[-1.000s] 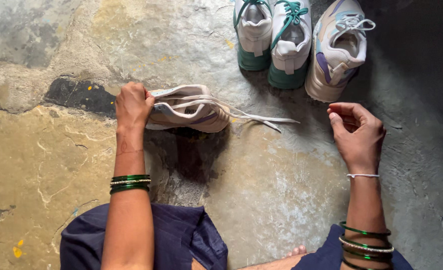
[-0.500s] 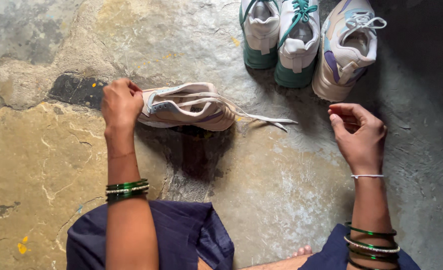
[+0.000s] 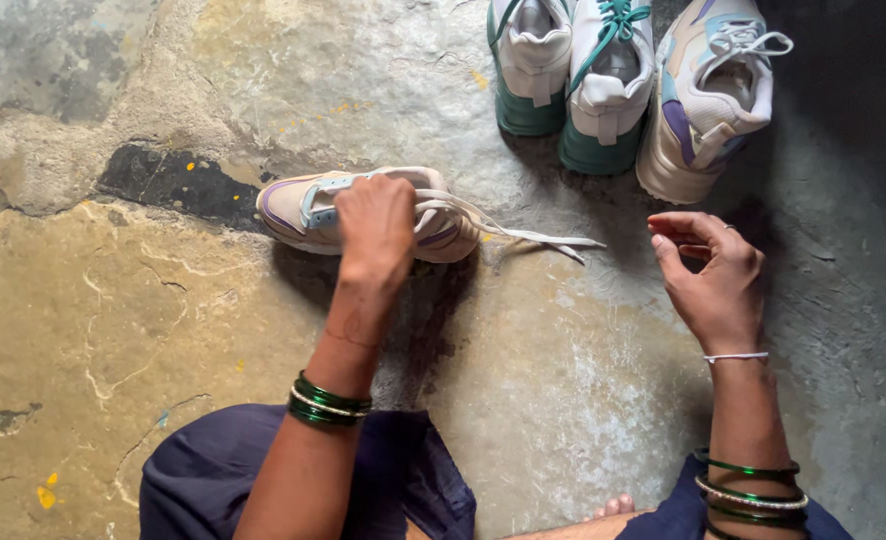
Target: The person removes the laces from a white sneaker, then re-laces the shoe by threading the laces through the eyelets and tying a knot.
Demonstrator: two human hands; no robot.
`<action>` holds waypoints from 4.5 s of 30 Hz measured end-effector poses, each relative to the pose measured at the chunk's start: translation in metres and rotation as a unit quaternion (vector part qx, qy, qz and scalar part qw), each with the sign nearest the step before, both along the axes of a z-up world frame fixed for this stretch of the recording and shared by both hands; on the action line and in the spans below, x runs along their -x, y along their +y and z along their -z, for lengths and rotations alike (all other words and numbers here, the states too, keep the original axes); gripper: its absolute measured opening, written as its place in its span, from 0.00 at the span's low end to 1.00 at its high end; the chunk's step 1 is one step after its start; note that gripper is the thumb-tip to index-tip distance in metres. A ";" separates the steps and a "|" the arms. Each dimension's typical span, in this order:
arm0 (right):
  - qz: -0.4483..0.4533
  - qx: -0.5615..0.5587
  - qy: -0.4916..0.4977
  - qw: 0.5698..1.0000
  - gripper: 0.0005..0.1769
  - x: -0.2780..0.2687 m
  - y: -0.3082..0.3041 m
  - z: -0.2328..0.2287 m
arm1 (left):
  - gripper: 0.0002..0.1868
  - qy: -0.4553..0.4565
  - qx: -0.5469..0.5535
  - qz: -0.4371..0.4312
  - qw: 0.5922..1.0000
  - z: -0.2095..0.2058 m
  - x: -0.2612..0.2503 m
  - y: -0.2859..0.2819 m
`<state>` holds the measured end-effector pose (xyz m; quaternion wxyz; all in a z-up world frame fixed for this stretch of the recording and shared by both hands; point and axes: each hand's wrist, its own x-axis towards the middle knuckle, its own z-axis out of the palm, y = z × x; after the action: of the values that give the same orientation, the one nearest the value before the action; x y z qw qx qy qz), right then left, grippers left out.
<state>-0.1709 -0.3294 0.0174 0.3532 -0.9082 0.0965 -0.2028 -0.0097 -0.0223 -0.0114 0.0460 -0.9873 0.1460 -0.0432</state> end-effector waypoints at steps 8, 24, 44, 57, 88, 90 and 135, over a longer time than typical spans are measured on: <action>-0.008 0.012 -0.002 1.000 0.11 0.000 0.001 0.001 | 0.07 -0.056 0.077 0.057 0.994 0.003 0.010 0.003; -0.014 0.013 0.010 1.000 0.10 -0.002 0.005 0.001 | 0.05 -0.068 0.211 0.104 0.969 -0.024 0.027 -0.009; -0.157 -0.159 -0.019 0.974 0.26 -0.054 0.100 0.035 | 0.45 0.114 0.182 -0.055 0.975 -0.046 0.006 0.066; -0.226 -0.395 0.102 0.885 0.08 -0.087 0.118 0.089 | 0.71 0.207 0.099 -0.164 0.959 0.000 -0.024 0.124; -0.016 -0.549 -0.013 0.836 0.13 -0.071 0.052 -0.022 | 0.54 0.199 0.218 -0.021 0.955 0.029 -0.053 0.117; -0.119 -0.549 -0.052 0.826 0.15 -0.064 0.055 -0.012 | 0.55 0.208 0.224 -0.027 0.952 0.030 -0.054 0.116; -0.064 -0.027 0.130 0.989 0.19 -0.076 -0.016 0.063 | 0.64 0.226 0.140 -0.075 0.961 0.001 -0.025 0.072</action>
<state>-0.0949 -0.3453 -0.0455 0.3747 -0.9211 0.0889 -0.0568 0.0148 0.0499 -0.0123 -0.1235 -0.9760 0.0707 0.1650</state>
